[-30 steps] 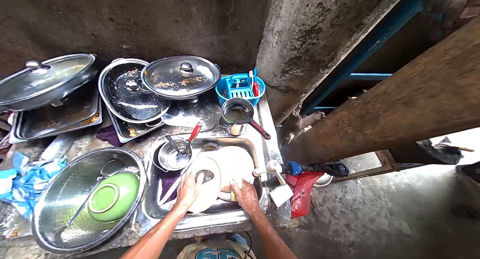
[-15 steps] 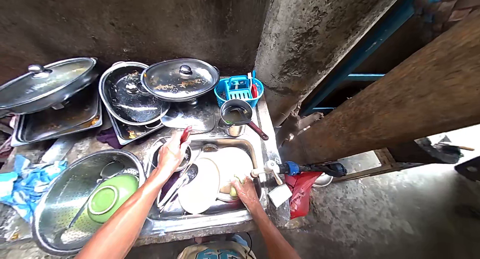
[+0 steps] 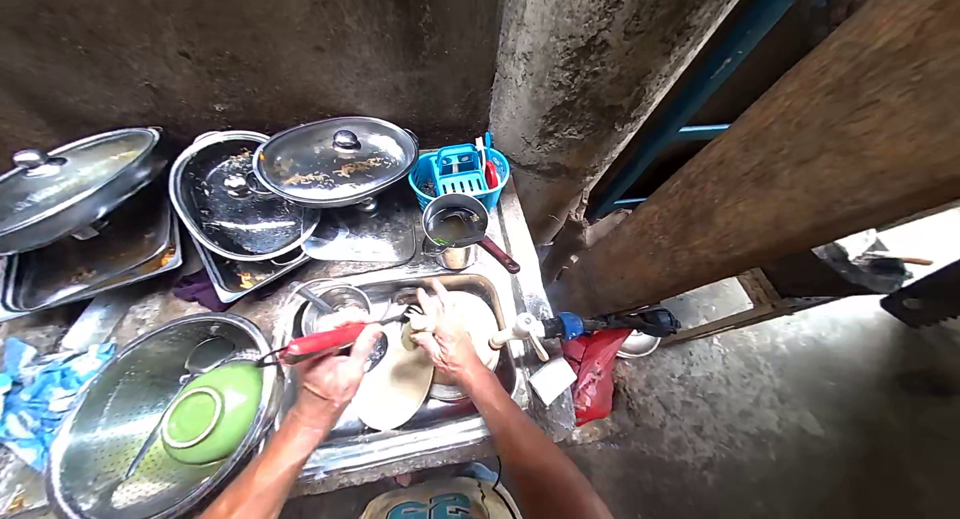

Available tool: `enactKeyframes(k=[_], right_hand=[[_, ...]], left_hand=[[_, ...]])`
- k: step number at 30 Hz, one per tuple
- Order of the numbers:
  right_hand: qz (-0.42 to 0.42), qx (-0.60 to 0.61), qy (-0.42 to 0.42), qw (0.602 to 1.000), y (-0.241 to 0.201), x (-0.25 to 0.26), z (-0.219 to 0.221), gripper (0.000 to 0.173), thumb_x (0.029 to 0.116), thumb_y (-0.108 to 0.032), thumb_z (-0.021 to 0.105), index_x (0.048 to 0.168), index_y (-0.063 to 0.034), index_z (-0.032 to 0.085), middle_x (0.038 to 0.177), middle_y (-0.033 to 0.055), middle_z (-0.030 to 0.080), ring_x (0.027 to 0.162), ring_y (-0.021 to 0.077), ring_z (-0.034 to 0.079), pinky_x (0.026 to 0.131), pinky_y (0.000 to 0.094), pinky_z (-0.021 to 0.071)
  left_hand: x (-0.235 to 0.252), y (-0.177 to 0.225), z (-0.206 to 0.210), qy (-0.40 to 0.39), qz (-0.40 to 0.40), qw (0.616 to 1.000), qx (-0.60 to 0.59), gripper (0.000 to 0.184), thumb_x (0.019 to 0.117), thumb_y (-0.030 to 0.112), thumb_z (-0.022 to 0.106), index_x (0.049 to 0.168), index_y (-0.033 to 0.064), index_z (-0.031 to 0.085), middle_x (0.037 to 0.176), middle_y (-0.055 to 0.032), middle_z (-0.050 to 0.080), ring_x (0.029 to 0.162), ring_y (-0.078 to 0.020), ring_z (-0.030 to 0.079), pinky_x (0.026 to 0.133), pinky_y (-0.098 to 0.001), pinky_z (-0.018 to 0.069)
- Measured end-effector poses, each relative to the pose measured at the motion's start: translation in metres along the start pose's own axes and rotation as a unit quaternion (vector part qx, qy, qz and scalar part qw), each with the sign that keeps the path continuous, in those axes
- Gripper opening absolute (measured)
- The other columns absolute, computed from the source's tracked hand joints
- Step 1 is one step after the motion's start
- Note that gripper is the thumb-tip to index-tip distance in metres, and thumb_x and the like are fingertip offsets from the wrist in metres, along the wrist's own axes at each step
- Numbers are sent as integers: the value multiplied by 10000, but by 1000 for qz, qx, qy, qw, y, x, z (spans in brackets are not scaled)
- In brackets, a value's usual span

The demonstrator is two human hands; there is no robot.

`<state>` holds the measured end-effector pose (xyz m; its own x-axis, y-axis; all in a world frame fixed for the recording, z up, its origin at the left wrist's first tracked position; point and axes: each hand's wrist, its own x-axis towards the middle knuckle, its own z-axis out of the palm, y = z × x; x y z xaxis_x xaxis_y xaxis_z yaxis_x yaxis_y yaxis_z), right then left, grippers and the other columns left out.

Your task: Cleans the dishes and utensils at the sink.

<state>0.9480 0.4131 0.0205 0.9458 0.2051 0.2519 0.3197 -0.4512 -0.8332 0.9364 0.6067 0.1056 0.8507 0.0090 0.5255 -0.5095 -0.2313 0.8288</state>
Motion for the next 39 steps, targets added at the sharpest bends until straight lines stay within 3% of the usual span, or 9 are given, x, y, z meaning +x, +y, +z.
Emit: enactKeyframes(k=[6,17,21,24,26,30,33,36,39], right_hand=[[-25,-109,-167,980,24,2,-34,392,885,-48,657,1275,-70,685,1183,163,724,1064,369,708,876,594,558],[63,-100,-142,983,-1,-13,-58,436,966,-135,546,1376,8,578,1167,240,705,1040,403,707,908,582,539],[73,-79,-126,986,21,-29,-59,405,1005,-143,482,1348,10,633,1259,216,694,1182,341,672,1049,507,495],[176,-95,-130,971,51,-38,-61,369,1016,-223,546,1264,22,668,1197,217,700,1164,294,661,1043,453,484],[223,-101,-126,961,66,-42,-64,342,1005,-229,596,1193,43,682,1159,227,698,1131,295,662,1025,438,495],[194,-123,-153,961,46,-34,-56,381,1035,-290,501,1142,7,714,1122,196,721,1116,297,677,1007,474,502],[49,-126,-29,990,36,-32,-42,289,971,-181,577,1137,-38,765,1281,170,694,1220,315,650,1063,462,504],[-4,-79,147,986,47,-25,-38,185,836,-108,645,900,12,770,1353,293,607,1303,460,549,1115,534,442],[59,-16,166,984,44,-32,-46,188,820,-71,653,913,57,756,1373,287,592,1340,419,518,1148,494,405]], left_hand=[[-16,6,15,-1,-154,984,-86,183,959,107,662,1074,-35,649,958,-76,770,749,-147,751,684,-292,649],[-36,-12,-17,293,-474,806,-200,133,1010,66,565,1122,-5,549,903,-149,709,686,-237,725,579,-386,635],[-55,-41,-24,280,-359,890,17,570,840,-48,699,1359,-35,464,1232,-140,586,1047,-168,616,839,-328,561],[-66,-40,-27,-2,-207,929,307,643,926,287,643,1399,-126,502,1510,-361,420,1438,-479,392,1192,-562,316],[-62,-24,-12,-221,-168,853,441,485,1055,393,465,1310,41,679,1380,-234,623,1334,-444,546,1162,-669,307],[-43,-12,53,-513,-276,723,370,476,1106,379,367,1446,100,547,1299,-176,668,1183,-373,654,1007,-587,492],[-52,-23,86,-500,-336,766,224,374,1109,240,366,1287,-8,583,1068,-210,683,981,-348,682,908,-527,531],[-62,-26,101,-404,-494,768,61,297,1129,239,361,1184,33,568,811,-55,624,499,-128,539,476,-285,492],[-58,-33,101,-319,-552,770,19,255,1125,198,379,1235,31,537,819,-63,657,454,-127,564,419,-269,505]])
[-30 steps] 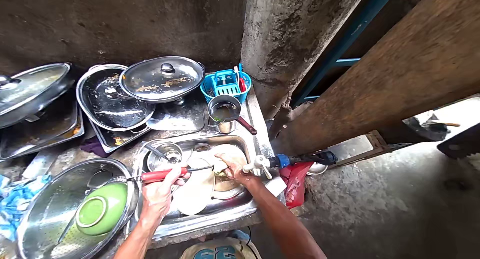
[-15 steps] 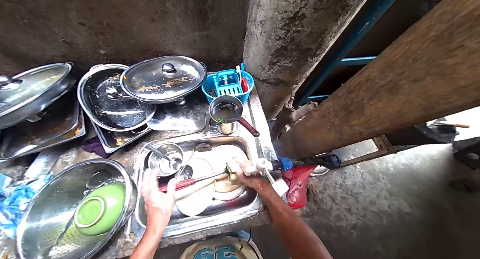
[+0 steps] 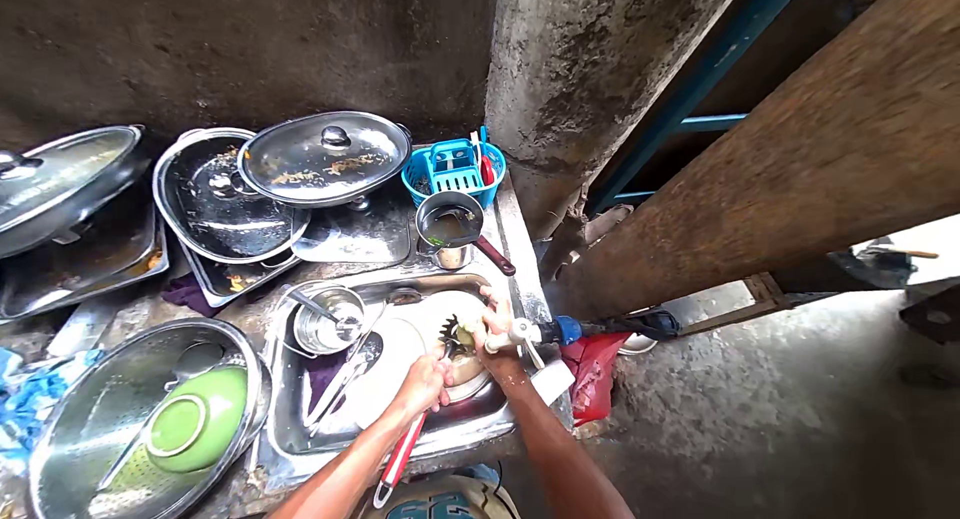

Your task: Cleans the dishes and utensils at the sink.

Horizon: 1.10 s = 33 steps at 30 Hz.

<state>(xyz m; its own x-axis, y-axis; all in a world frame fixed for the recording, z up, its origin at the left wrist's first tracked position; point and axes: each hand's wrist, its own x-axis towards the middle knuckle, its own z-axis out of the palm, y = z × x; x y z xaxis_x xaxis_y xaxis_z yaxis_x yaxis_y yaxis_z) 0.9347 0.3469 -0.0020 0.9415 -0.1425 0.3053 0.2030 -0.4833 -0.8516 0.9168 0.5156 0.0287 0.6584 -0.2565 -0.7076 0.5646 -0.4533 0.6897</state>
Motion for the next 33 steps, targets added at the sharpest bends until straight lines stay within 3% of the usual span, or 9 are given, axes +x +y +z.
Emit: enactKeyframes(k=[6,9,11,15,19,22,26,29,33], right_hand=[[-21,-177,-258,949,9,-5,9,298,910,-132,658,1194,-130,747,1453,198,550,1271,335,593,1046,448,505],[-62,-110,-105,986,16,-8,18,246,837,-47,688,1073,12,721,1274,200,660,1143,315,676,955,421,575],[117,73,-11,990,-1,-15,23,349,910,-13,610,1227,134,607,1248,205,663,1184,215,639,1022,333,524],[347,386,187,834,-25,-21,37,385,1008,103,413,1392,110,423,1289,224,546,1147,178,556,1011,306,483],[430,243,80,865,-58,-31,42,243,1096,-145,388,1079,28,558,669,72,581,495,124,556,477,301,511],[274,154,-26,949,-63,-57,31,391,996,-35,452,1346,126,520,1081,216,677,904,205,691,828,372,589],[153,114,-37,981,-53,-82,31,256,877,4,543,1091,76,662,1090,198,693,1025,228,686,920,365,568],[198,45,-46,978,-35,-56,32,524,964,-12,472,1465,135,432,1458,299,523,1365,348,530,1166,432,402],[164,-60,-27,984,-37,-49,24,318,947,-57,577,1221,78,664,1156,242,713,1107,364,694,998,512,535]], left_hand=[[-11,9,4,-27,-12,1000,5,233,1118,194,400,1050,45,565,705,-27,539,403,-88,421,381,-234,405],[-9,9,4,-40,-33,994,-96,221,1122,238,405,1049,82,543,622,8,437,381,-78,347,349,-219,351],[-5,9,1,-55,-47,985,-154,241,1124,286,400,1056,107,547,575,31,381,373,-73,318,343,-215,329],[10,11,-5,-70,-86,957,-269,414,1128,383,339,855,107,486,496,41,356,342,-78,357,330,-222,368],[26,16,9,-21,-69,940,-333,385,1107,392,407,867,123,544,559,6,459,412,-93,429,380,-236,381],[30,23,9,7,-36,937,-347,376,1112,377,383,1049,83,609,755,-55,617,627,-146,606,562,-310,524],[46,28,8,-23,1,915,-404,444,1124,351,349,1038,36,650,815,-58,688,692,-125,660,608,-261,547],[34,33,25,-19,16,869,-494,330,1114,301,394,1117,44,600,855,-72,665,748,-146,658,689,-301,573],[31,35,19,-11,66,914,-400,320,1108,182,417,1339,3,549,1101,-109,691,951,-159,676,841,-321,564]])
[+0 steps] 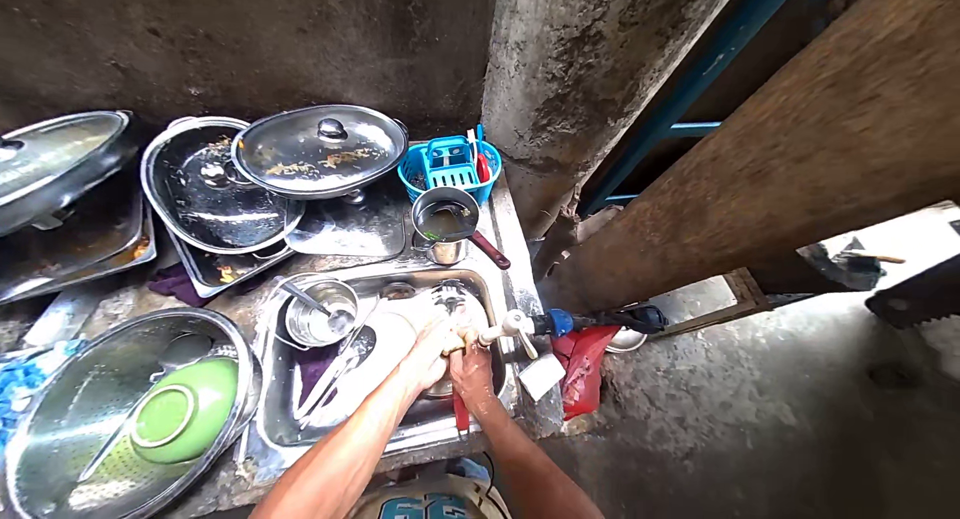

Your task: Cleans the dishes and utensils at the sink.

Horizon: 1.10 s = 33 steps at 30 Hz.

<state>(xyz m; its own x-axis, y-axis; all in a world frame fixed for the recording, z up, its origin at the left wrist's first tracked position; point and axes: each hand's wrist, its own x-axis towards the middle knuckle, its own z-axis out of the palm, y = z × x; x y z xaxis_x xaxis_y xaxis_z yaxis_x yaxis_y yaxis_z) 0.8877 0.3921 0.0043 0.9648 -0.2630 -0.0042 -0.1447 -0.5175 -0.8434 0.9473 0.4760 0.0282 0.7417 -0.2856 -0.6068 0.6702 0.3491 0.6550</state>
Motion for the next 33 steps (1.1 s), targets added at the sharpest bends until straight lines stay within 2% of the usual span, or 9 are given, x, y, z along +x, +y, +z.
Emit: enactKeyframes(k=[3,6,10,13,17,20,23,28,33], right_hand=[[-82,-38,-74,993,1,-8,-27,308,891,-33,608,1176,6,719,1086,186,750,1002,356,734,905,554,575],[-142,-123,-73,979,1,-20,-71,331,862,-25,621,1169,-33,744,1098,188,743,1010,379,725,876,570,582],[-138,-244,-56,958,34,-32,-135,291,868,-24,639,1129,-63,762,1159,189,716,1113,399,677,922,570,561],[-181,-284,-114,935,66,-40,-156,368,852,-24,663,1208,-81,739,1321,201,656,1258,420,606,1048,577,497],[-210,-320,-221,897,86,-40,-167,595,918,-319,642,1494,-199,547,1570,219,439,1456,464,390,1138,712,303],[-261,-309,-206,891,89,-27,-172,495,899,-244,724,1388,-249,650,1429,176,597,1340,442,535,1071,655,432],[-268,-306,-226,885,92,-15,-174,459,912,-319,745,1358,-243,670,1326,159,657,1269,404,594,1037,576,496],[-284,-339,-168,881,106,-15,-170,568,879,-534,726,1337,-202,670,1175,184,694,1095,403,672,842,547,583],[-110,-325,-67,937,101,-26,-162,601,883,-505,736,1153,31,705,1114,274,693,1059,448,685,875,582,568]], left_hand=[[5,11,-18,24,56,984,168,269,1093,158,450,1169,-31,626,1000,-108,745,879,-167,717,799,-331,590],[-14,27,-38,61,127,899,414,368,1113,276,422,1096,27,693,801,-14,716,595,-76,634,557,-248,536],[-45,29,-88,107,101,737,660,455,1112,344,370,1270,13,640,1077,-191,712,1037,-350,691,965,-553,514],[-54,11,-122,126,64,697,703,450,1111,309,377,1358,4,596,1288,-231,655,1212,-396,632,1050,-577,468],[-59,12,-137,136,72,675,722,445,1082,357,453,1347,57,648,1353,-179,634,1315,-361,559,1112,-521,434],[-59,47,-134,167,165,651,721,378,1083,278,450,1261,54,698,1255,-199,685,1190,-395,648,996,-585,513],[-30,92,-142,168,135,583,783,334,1062,131,433,1289,21,653,1292,-222,648,1256,-421,584,1024,-578,478],[14,113,-159,72,-51,341,936,379,978,85,543,1344,-3,594,1378,-212,601,1363,-414,476,1162,-562,312],[15,119,-162,45,-76,315,945,355,973,102,573,1308,0,629,1359,-202,617,1355,-406,489,1176,-554,296]])
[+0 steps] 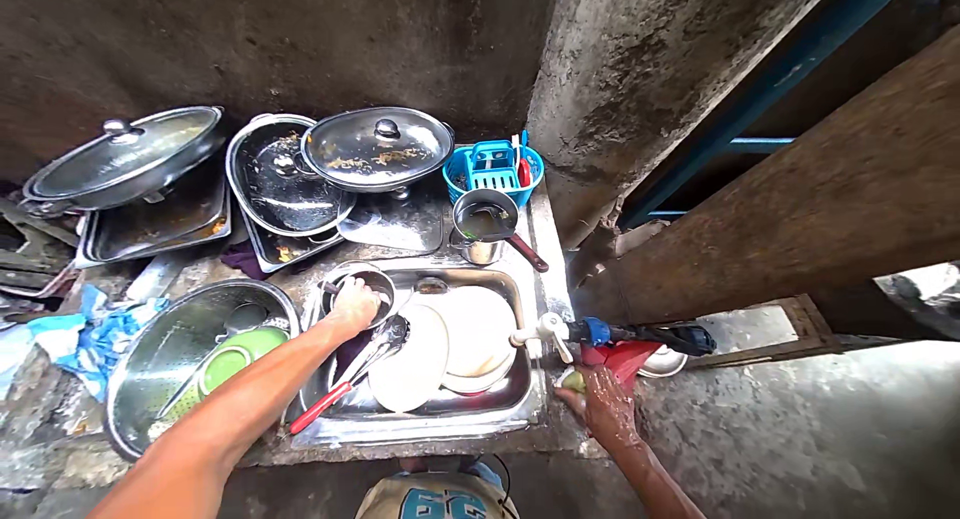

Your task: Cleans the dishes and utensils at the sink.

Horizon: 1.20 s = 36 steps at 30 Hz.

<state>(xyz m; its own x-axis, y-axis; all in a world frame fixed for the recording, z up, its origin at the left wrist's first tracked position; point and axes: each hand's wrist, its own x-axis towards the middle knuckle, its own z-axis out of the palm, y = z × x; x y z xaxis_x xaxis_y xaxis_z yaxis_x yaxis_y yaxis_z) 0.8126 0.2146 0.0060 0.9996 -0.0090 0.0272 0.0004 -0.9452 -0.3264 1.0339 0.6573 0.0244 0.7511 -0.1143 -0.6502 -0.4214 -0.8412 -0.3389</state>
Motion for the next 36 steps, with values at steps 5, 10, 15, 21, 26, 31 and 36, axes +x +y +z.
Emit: enactKeyframes(k=[5,10,15,21,26,31,36], right_hand=[[66,3,76,995,-7,0,7,507,935,-395,699,1077,91,703,1086,286,705,1031,458,698,856,605,555],[117,29,143,982,-18,2,18,503,904,-377,732,1054,102,708,1069,304,700,1028,486,687,874,640,532],[153,69,245,955,-24,-1,22,523,944,-376,655,1109,120,680,1075,323,693,1018,494,687,877,641,532],[13,204,222,953,-83,-21,12,370,907,-224,666,1101,92,659,1029,234,714,907,330,728,808,493,611],[-70,377,82,920,-152,18,56,352,916,-115,626,1238,7,697,1476,339,462,1394,427,471,1140,500,444],[-85,407,-28,909,-164,69,93,439,970,-233,621,1387,-97,651,1552,326,376,1402,435,453,1138,508,442],[-26,219,-117,968,-172,93,72,398,982,-163,605,1353,-24,641,1264,220,682,1182,363,663,1039,520,513]], left_hand=[[-5,-31,-14,11,-37,985,-170,353,1031,175,547,1332,-1,602,1341,-261,609,1306,-458,540,1070,-631,423],[-18,-61,-5,162,56,898,-405,325,1083,193,447,1206,-58,613,1110,-267,666,1077,-405,646,985,-597,467],[-42,-36,-20,426,145,648,-614,241,1052,148,509,1171,-12,643,1002,-55,745,925,-84,718,915,-306,583],[-91,48,-45,397,77,499,-767,175,1052,107,463,1040,-31,569,789,-57,718,647,-169,705,648,-346,628],[-95,136,1,85,71,683,-722,316,1098,187,367,1184,-35,575,796,-98,625,597,-176,604,573,-350,549],[-111,138,12,27,151,680,-717,233,1053,135,414,1138,3,587,771,-24,556,582,-104,500,560,-289,463],[-121,129,17,-31,127,684,-717,259,1103,162,377,1193,23,576,783,-13,550,547,-89,469,513,-263,428]])
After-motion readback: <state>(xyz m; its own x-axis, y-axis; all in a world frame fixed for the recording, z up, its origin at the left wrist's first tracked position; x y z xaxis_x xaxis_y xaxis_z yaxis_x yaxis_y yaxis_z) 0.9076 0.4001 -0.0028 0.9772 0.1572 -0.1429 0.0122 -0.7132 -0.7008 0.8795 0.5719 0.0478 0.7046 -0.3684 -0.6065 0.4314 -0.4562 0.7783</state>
